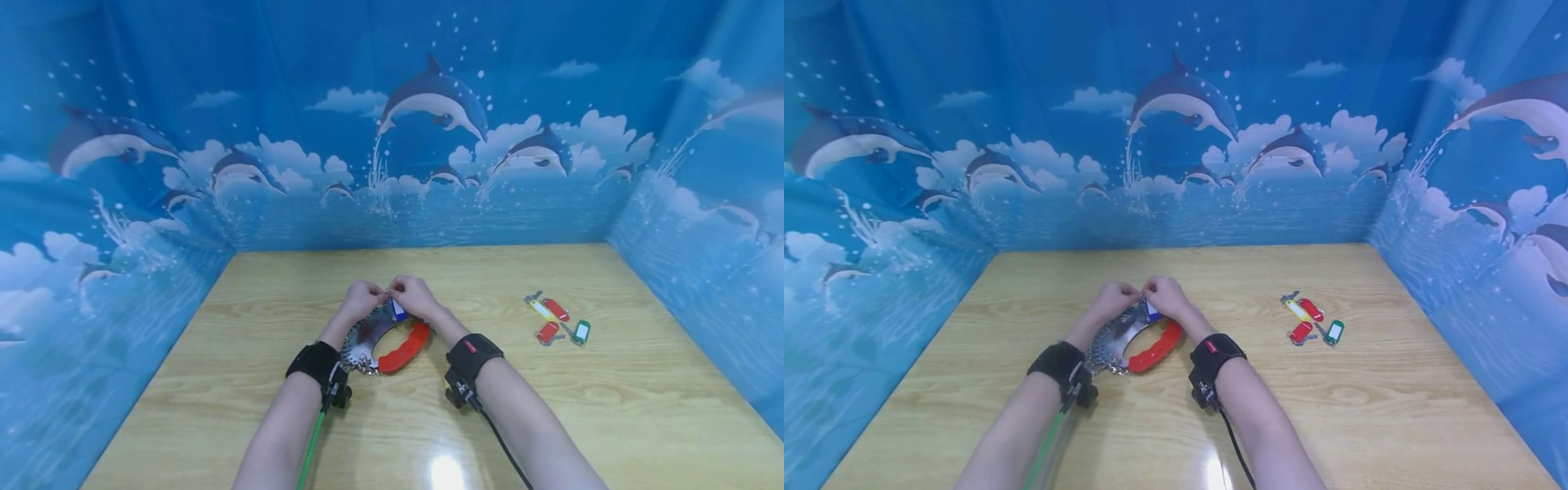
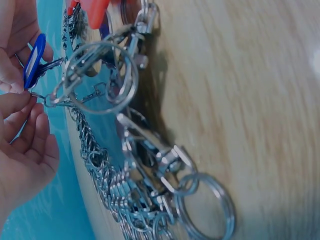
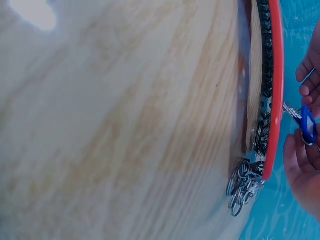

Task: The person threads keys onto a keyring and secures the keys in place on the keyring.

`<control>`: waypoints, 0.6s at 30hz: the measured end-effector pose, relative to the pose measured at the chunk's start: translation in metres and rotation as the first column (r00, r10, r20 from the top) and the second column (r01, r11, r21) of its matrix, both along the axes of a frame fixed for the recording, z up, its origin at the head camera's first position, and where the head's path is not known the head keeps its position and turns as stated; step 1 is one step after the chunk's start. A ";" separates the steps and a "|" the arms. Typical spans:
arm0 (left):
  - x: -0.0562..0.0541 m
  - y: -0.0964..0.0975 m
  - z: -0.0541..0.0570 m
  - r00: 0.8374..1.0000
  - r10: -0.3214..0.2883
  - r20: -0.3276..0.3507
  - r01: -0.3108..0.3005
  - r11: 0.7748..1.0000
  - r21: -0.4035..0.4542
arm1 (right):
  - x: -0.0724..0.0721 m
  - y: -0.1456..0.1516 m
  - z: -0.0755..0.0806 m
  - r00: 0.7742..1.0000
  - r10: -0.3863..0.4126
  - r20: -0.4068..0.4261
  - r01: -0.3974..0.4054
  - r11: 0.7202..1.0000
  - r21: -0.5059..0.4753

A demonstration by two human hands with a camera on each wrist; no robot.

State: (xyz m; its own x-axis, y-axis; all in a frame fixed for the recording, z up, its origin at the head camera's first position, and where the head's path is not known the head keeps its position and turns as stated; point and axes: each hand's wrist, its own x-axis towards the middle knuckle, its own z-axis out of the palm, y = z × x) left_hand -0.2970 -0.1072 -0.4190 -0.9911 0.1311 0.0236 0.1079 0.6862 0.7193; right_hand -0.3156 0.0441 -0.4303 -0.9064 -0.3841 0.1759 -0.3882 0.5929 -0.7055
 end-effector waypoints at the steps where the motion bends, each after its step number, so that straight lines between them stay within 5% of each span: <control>1: 0.000 0.000 0.000 1.000 -0.001 0.001 0.001 1.000 0.001 | 0.000 -0.001 0.000 1.000 0.000 0.003 0.000 1.000 -0.004; 18: -0.003 0.005 -0.003 0.995 0.045 0.087 -0.049 0.998 0.047 | 0.003 0.001 -0.001 0.991 0.091 -0.097 -0.085 0.994 0.064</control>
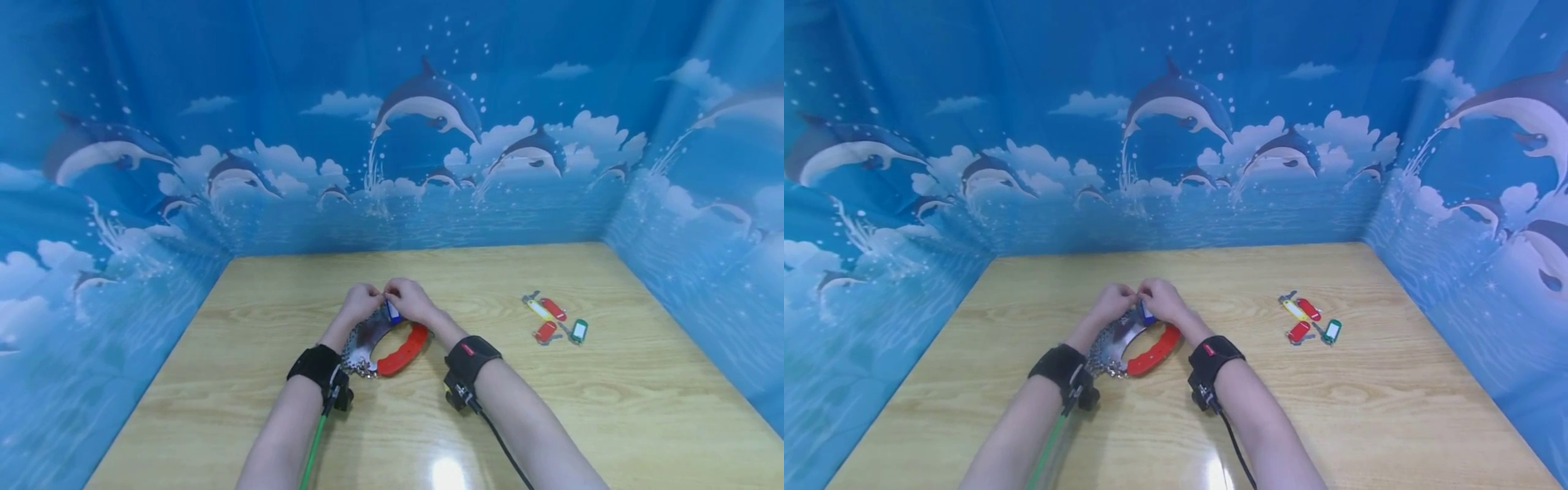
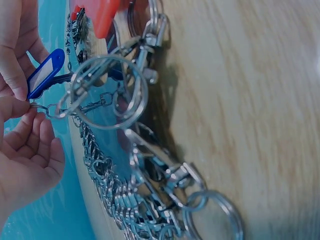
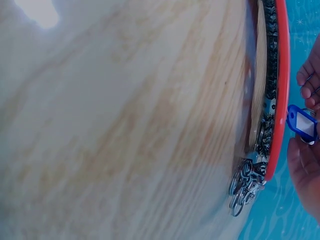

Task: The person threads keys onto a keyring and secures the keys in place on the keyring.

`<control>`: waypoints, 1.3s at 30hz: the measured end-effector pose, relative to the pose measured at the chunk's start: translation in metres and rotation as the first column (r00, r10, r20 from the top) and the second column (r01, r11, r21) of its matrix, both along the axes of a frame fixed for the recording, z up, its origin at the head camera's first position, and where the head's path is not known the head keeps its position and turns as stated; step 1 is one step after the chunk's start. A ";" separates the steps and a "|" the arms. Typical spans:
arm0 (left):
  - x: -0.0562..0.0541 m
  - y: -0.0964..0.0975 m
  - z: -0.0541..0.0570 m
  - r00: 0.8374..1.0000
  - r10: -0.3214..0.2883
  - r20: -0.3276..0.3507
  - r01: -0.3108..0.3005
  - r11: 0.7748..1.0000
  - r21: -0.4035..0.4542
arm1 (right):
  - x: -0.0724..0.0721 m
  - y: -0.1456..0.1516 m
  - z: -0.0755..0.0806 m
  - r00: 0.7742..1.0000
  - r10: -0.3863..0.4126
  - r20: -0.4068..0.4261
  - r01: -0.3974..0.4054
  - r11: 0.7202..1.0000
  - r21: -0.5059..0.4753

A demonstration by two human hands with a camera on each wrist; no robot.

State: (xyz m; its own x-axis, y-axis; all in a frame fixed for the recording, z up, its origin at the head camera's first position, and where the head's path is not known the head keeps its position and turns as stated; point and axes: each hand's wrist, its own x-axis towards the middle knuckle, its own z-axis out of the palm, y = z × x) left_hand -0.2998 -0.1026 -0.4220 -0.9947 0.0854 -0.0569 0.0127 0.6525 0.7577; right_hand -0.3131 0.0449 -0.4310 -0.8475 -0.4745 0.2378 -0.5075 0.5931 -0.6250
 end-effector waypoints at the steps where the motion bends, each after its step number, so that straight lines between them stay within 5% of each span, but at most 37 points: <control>1: 0.000 0.000 -0.001 1.000 0.012 0.003 -0.012 1.000 0.007 | 0.000 0.000 0.000 1.000 0.003 -0.004 -0.003 1.000 0.006; 6: 0.000 0.000 -0.003 0.999 0.049 -0.015 -0.049 0.998 0.030 | -0.001 0.001 -0.001 1.000 -0.020 0.013 0.020 1.000 -0.019; 16: 0.005 0.001 -0.005 0.997 -0.014 -0.079 0.015 1.000 0.010 | -0.003 0.001 -0.006 0.988 -0.118 0.101 0.131 0.983 -0.129; 28: 0.002 0.009 0.003 0.996 0.084 0.001 -0.084 0.996 0.000 | -0.001 0.003 -0.001 0.993 -0.090 0.071 0.096 0.992 -0.083; 39: 0.006 0.008 0.005 0.994 0.106 0.023 -0.107 0.994 0.020 | 0.001 0.001 0.000 0.999 -0.044 -0.003 0.044 0.999 -0.016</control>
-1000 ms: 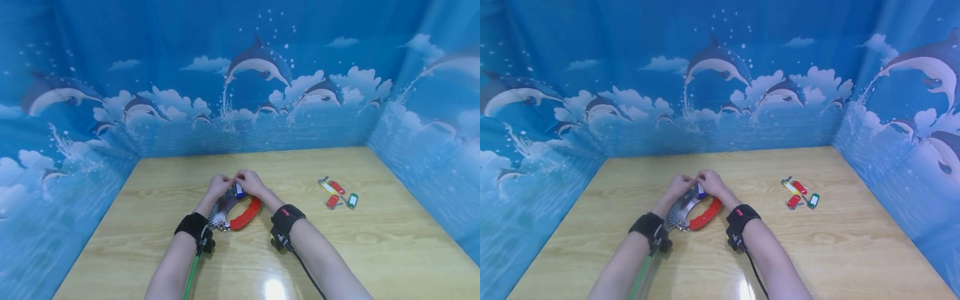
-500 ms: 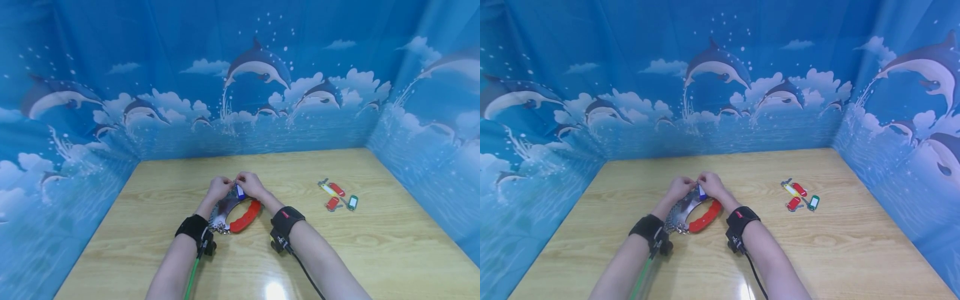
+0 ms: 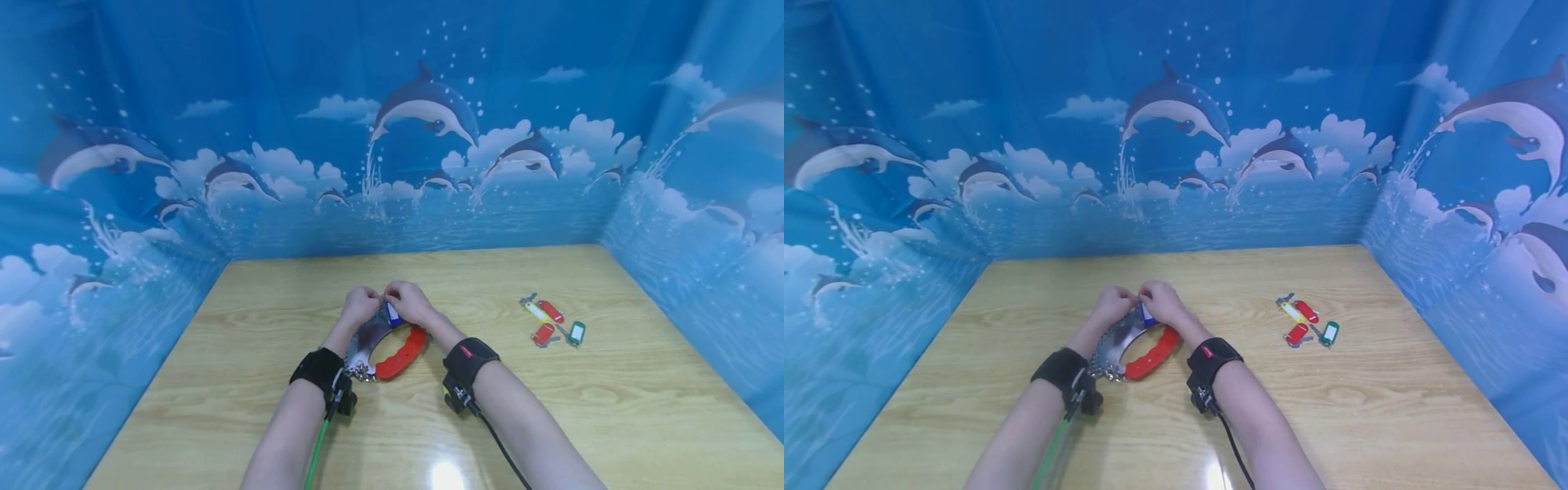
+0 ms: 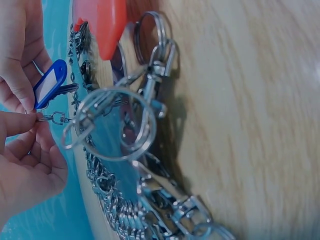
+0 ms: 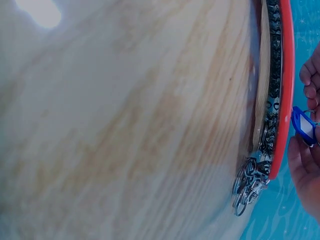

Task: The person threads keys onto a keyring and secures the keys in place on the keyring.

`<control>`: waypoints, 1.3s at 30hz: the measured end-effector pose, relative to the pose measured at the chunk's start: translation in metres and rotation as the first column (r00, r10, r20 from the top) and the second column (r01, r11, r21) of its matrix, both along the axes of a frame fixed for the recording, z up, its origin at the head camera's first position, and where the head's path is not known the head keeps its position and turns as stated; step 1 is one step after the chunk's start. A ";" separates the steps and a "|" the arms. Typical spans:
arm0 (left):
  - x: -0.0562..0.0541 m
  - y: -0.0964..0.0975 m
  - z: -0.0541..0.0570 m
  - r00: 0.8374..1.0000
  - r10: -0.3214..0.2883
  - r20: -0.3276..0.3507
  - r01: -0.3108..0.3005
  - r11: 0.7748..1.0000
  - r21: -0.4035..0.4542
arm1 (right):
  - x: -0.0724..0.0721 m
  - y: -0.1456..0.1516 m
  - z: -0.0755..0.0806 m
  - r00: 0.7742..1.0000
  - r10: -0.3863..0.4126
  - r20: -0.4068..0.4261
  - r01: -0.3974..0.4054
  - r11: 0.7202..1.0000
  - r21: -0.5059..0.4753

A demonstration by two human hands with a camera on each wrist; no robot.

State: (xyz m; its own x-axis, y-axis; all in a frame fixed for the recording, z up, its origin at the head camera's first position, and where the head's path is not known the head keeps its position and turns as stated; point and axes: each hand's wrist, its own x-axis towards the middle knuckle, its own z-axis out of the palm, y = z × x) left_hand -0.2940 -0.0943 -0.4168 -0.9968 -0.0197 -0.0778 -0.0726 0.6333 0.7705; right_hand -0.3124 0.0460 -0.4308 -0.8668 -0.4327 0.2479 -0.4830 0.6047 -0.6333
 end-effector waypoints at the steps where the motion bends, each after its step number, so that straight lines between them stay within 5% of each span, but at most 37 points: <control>1: 0.000 0.000 0.000 1.000 -0.002 -0.003 0.002 1.000 -0.001 | 0.000 0.000 0.001 1.000 0.001 0.001 -0.001 1.000 0.001; 14: 0.002 -0.004 -0.009 0.990 -0.093 -0.108 0.089 0.995 -0.040 | 0.000 -0.004 -0.006 0.996 -0.079 0.050 0.083 0.994 -0.073; 26: 0.004 -0.002 -0.005 1.000 -0.015 -0.026 0.015 1.000 -0.008 | 0.004 -0.006 -0.001 0.999 -0.033 -0.007 0.033 0.999 -0.007; 39: 0.001 -0.002 -0.007 1.000 -0.014 -0.020 0.013 0.999 -0.047 | 0.005 -0.007 0.000 0.996 -0.005 -0.086 0.009 0.999 0.049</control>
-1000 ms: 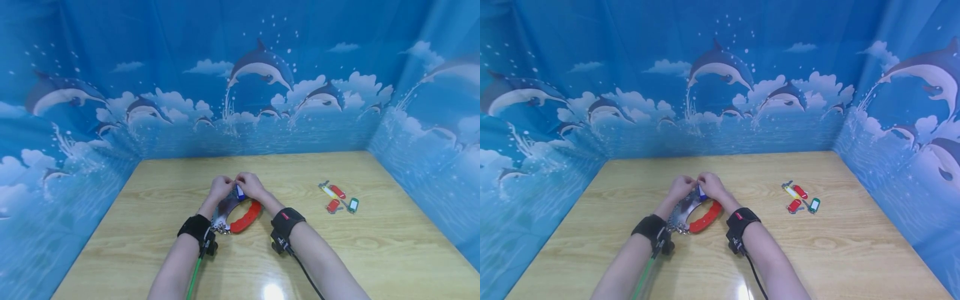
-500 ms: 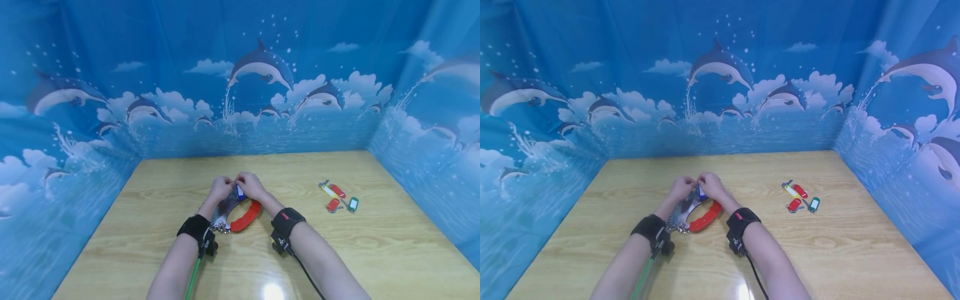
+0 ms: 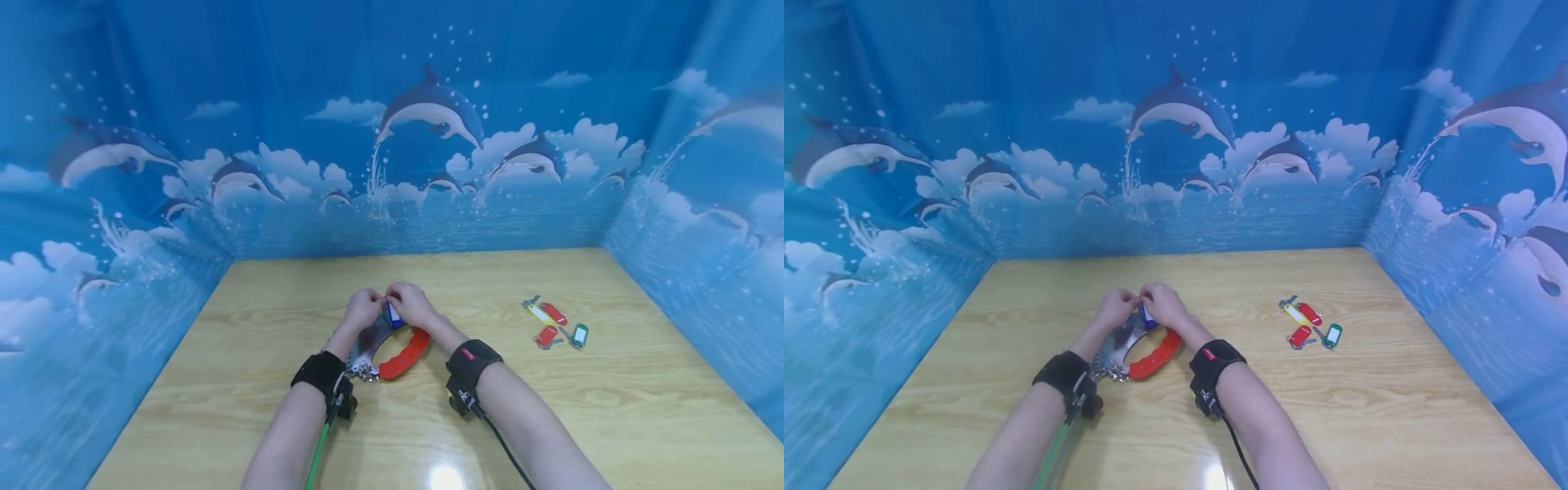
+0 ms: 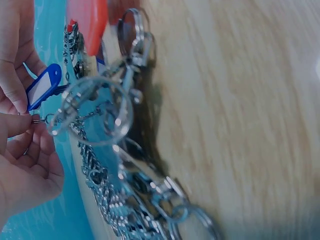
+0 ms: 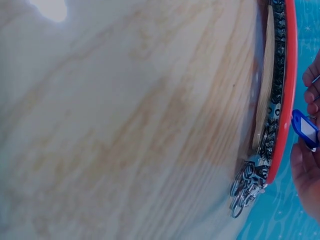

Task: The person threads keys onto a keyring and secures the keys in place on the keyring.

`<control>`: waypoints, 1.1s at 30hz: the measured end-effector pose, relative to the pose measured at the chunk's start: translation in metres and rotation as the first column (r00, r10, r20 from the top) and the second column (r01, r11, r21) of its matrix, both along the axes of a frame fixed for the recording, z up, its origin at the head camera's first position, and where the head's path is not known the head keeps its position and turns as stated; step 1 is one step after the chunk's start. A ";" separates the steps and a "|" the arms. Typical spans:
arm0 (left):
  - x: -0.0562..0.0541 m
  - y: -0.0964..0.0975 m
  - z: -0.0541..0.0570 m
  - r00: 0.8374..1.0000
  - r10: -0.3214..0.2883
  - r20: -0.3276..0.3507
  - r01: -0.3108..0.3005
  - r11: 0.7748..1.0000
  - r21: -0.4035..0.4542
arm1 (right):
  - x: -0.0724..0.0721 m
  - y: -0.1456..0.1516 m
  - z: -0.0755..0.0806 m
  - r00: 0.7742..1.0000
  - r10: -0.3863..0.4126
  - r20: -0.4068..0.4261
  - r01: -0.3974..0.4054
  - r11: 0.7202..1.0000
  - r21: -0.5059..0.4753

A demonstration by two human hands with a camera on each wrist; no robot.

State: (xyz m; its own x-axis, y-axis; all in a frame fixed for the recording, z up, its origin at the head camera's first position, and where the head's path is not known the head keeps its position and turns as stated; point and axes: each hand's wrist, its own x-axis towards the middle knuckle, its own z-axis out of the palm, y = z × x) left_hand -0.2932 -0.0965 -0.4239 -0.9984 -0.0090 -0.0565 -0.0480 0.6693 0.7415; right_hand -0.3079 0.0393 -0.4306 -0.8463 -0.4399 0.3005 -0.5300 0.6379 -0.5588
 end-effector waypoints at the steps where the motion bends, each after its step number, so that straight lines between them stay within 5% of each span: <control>1: 0.000 0.000 -0.001 1.000 -0.010 -0.018 0.010 1.000 -0.014 | 0.000 0.000 0.000 1.000 -0.001 -0.003 0.001 1.000 0.001; 5: 0.001 -0.005 -0.005 0.992 -0.071 -0.101 0.066 0.997 -0.047 | 0.001 0.001 0.000 1.000 -0.015 0.017 0.015 1.000 -0.007; 9: 0.003 -0.008 -0.010 0.990 -0.093 -0.103 0.092 0.996 -0.014 | -0.002 0.001 -0.005 0.998 -0.020 0.051 0.022 0.999 -0.037; 19: 0.002 -0.009 -0.008 0.994 -0.020 -0.103 0.023 0.999 0.035 | -0.004 -0.003 -0.006 0.999 -0.014 0.031 0.016 0.999 -0.039; 33: 0.002 -0.005 0.001 0.999 -0.002 -0.042 0.003 0.999 0.032 | 0.000 -0.001 -0.004 0.999 -0.021 -0.044 0.022 0.999 0.030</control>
